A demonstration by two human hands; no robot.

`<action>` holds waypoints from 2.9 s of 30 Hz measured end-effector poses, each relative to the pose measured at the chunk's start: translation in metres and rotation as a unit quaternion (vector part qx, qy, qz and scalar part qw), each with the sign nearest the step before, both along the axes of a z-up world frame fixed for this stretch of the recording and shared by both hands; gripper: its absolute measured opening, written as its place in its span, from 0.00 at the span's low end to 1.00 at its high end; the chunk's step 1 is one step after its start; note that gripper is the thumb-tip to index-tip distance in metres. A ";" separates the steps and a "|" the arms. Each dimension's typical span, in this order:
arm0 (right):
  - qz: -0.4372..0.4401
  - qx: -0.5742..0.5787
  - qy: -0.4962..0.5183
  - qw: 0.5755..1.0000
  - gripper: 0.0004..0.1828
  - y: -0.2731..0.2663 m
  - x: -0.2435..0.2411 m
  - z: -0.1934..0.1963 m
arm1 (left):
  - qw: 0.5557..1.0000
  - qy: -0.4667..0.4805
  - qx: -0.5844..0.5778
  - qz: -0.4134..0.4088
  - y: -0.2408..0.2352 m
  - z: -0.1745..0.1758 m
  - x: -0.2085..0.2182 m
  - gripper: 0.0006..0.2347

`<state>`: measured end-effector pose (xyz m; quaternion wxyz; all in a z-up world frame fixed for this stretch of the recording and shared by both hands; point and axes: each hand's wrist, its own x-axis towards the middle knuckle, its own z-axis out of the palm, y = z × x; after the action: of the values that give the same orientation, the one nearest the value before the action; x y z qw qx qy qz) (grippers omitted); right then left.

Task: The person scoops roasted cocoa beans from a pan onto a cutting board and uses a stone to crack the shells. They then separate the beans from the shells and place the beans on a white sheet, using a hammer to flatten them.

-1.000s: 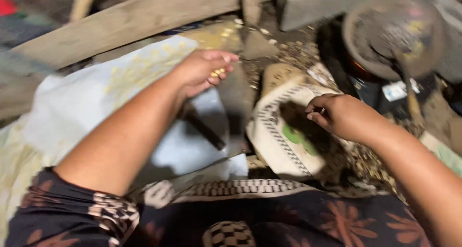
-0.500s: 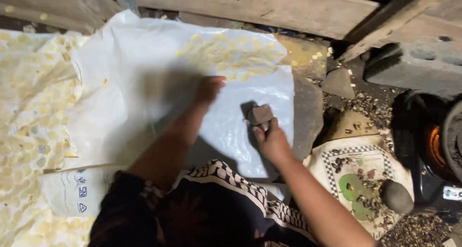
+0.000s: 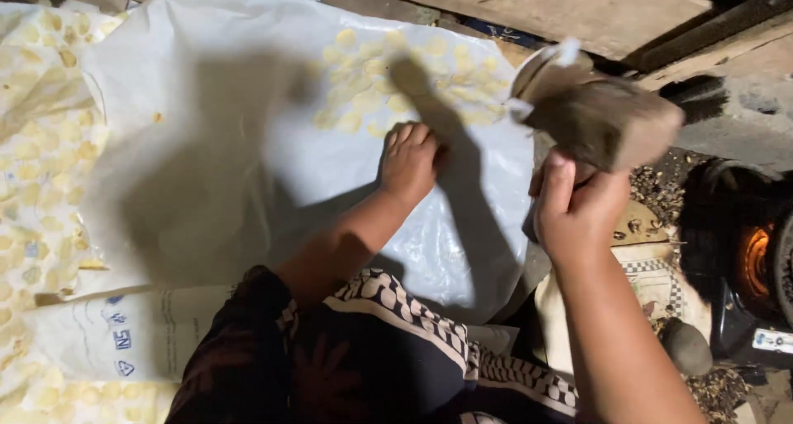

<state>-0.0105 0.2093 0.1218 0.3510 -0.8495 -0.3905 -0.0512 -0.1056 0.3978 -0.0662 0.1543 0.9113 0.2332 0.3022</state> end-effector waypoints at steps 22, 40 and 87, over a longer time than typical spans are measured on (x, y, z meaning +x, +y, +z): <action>-0.020 0.030 0.098 0.994 0.15 0.064 -0.026 -0.034 | 0.999 0.008 0.033 -0.004 0.024 -0.008 -0.033 0.11; 0.010 -0.071 0.186 0.980 0.16 0.081 -0.045 -0.039 | 0.999 -0.033 0.008 -0.010 0.037 -0.034 -0.042 0.02; 0.105 -0.270 0.166 0.943 0.25 0.118 -0.057 -0.071 | 0.994 -0.066 -0.082 0.033 0.031 0.004 -0.140 0.05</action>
<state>-0.0672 0.3272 0.0507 0.1713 -0.8632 -0.4127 0.2349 -0.2457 0.4286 -0.0624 0.2335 0.8656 0.2765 0.3460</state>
